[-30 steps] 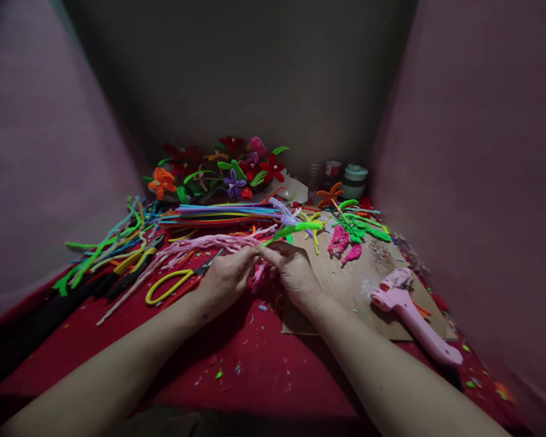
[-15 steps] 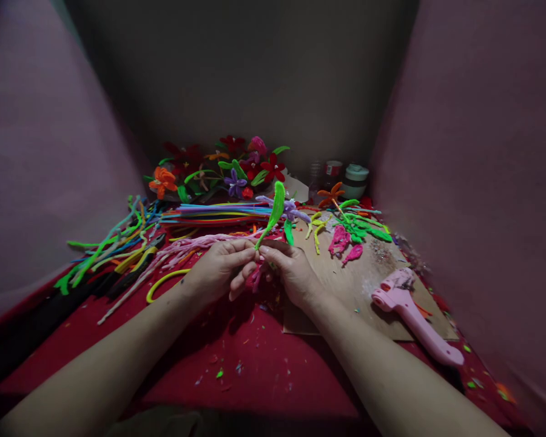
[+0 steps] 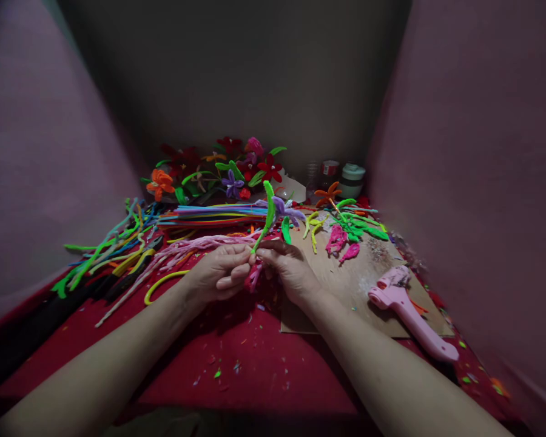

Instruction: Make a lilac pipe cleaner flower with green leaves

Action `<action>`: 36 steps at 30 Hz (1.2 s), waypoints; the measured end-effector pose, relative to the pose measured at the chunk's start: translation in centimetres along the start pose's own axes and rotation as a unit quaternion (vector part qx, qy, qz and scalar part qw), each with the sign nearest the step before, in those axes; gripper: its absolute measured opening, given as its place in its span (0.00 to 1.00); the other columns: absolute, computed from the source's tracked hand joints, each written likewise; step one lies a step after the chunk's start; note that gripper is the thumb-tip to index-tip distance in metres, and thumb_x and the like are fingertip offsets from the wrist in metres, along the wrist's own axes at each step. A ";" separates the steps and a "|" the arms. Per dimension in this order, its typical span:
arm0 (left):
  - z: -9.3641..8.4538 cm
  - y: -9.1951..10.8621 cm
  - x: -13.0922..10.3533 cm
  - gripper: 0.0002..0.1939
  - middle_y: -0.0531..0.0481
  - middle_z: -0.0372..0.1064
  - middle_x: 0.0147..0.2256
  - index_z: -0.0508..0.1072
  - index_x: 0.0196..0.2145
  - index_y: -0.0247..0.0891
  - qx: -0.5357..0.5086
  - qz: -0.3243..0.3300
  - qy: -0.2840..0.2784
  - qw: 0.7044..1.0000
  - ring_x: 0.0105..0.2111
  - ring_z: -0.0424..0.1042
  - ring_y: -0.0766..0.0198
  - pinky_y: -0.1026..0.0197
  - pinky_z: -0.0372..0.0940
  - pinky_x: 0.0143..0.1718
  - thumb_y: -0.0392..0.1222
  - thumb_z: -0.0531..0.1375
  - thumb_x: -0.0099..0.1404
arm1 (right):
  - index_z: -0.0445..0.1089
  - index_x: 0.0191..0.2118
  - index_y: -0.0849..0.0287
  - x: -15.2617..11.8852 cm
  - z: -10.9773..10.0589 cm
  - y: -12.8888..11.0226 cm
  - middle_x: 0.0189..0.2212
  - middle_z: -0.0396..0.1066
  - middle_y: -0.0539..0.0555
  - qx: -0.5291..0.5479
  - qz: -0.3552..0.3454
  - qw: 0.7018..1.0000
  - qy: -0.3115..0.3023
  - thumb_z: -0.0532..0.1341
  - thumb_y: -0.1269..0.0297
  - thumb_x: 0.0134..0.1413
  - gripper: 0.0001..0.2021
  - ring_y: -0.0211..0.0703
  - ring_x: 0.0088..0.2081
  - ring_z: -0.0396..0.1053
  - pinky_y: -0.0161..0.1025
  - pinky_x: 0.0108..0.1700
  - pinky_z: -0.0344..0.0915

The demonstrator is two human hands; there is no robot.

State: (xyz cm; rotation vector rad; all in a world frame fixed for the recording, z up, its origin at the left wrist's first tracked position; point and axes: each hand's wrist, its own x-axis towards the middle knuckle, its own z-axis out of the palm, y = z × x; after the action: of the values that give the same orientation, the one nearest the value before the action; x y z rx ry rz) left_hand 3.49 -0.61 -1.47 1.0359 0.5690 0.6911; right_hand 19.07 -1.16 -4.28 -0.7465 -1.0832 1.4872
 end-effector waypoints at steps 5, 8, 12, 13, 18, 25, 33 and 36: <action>0.5 0.1 -0.1 0.09 0.60 0.57 0.15 0.68 0.30 0.33 0.038 0.015 0.041 0.998 0.07 0.48 0.77 0.73 0.52 0.05 0.43 0.56 0.62 | 0.71 0.25 0.59 -0.2 0.1 -0.2 0.20 0.66 0.48 -0.046 -0.047 0.998 0.003 0.62 0.64 0.45 0.05 0.35 0.22 0.58 0.35 0.26 0.54; 0.4 0.2 -0.1 0.08 0.60 0.56 0.15 0.67 0.29 0.33 0.009 0.005 0.034 0.999 0.07 0.46 0.78 0.73 0.51 0.05 0.42 0.56 0.62 | 0.72 0.27 0.59 -0.3 0.2 -0.1 0.21 0.67 0.48 -0.013 -0.024 1.000 0.004 0.64 0.63 0.44 0.05 0.35 0.22 0.59 0.35 0.26 0.55; 0.2 0.3 -0.2 0.08 0.62 0.52 0.13 0.66 0.27 0.34 -0.017 -0.020 -0.011 1.000 0.07 0.42 0.77 0.72 0.49 0.05 0.42 0.57 0.61 | 0.73 0.30 0.58 -0.3 0.3 0.2 0.20 0.67 0.47 0.041 0.004 0.999 0.005 0.66 0.63 0.42 0.07 0.34 0.21 0.59 0.33 0.24 0.55; 0.3 0.3 -0.2 0.09 0.62 0.52 0.13 0.66 0.27 0.34 -0.005 -0.021 -0.013 1.000 0.07 0.43 0.77 0.72 0.50 0.05 0.42 0.56 0.61 | 0.73 0.30 0.59 -0.3 0.4 0.1 0.20 0.66 0.47 0.045 0.004 0.999 -0.001 0.66 0.63 0.42 0.07 0.33 0.21 0.59 0.33 0.24 0.55; 1.0 0.2 0.0 0.15 0.56 0.62 0.18 0.67 0.28 0.33 0.166 0.037 0.080 0.982 0.12 0.60 0.73 0.69 0.59 0.15 0.48 0.54 0.63 | 0.72 0.28 0.62 -0.2 0.5 -0.2 0.19 0.66 0.48 0.047 0.012 0.999 -0.010 0.65 0.63 0.42 0.07 0.33 0.19 0.60 0.32 0.20 0.53; 1.3 0.7 0.2 0.14 0.54 0.66 0.28 0.68 0.32 0.34 0.344 0.166 0.277 0.882 0.28 0.65 0.68 0.65 0.59 0.30 0.48 0.63 0.54 | 0.72 0.31 0.60 -0.6 0.7 0.0 0.14 0.61 0.44 -0.001 0.042 0.999 0.005 0.65 0.62 0.43 0.08 0.31 0.15 0.55 0.32 0.18 0.50; 1.1 1.0 -0.4 0.12 0.56 0.62 0.21 0.68 0.22 0.32 0.217 0.129 0.162 0.954 0.23 0.61 0.71 0.66 0.56 0.28 0.41 0.66 0.50 | 0.69 0.24 0.59 -1.2 1.0 0.4 0.14 0.63 0.46 -0.065 0.075 0.994 -0.050 0.64 0.59 0.45 0.09 0.32 0.14 0.56 0.32 0.15 0.48; 1.2 1.2 -0.6 0.11 0.54 0.63 0.21 0.69 0.21 0.31 0.229 0.112 0.178 0.951 0.23 0.62 0.69 0.64 0.57 0.28 0.42 0.64 0.52 | 0.72 0.29 0.59 -1.1 0.8 0.4 0.14 0.63 0.46 -0.073 0.083 0.992 -0.063 0.64 0.59 0.46 0.08 0.31 0.13 0.55 0.31 0.15 0.50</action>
State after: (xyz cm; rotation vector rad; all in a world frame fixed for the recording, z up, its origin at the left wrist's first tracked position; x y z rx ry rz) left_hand 3.68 -1.30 0.18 1.4348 0.9652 0.9842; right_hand 18.40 -2.36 -4.48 -0.8715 -1.2596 1.6263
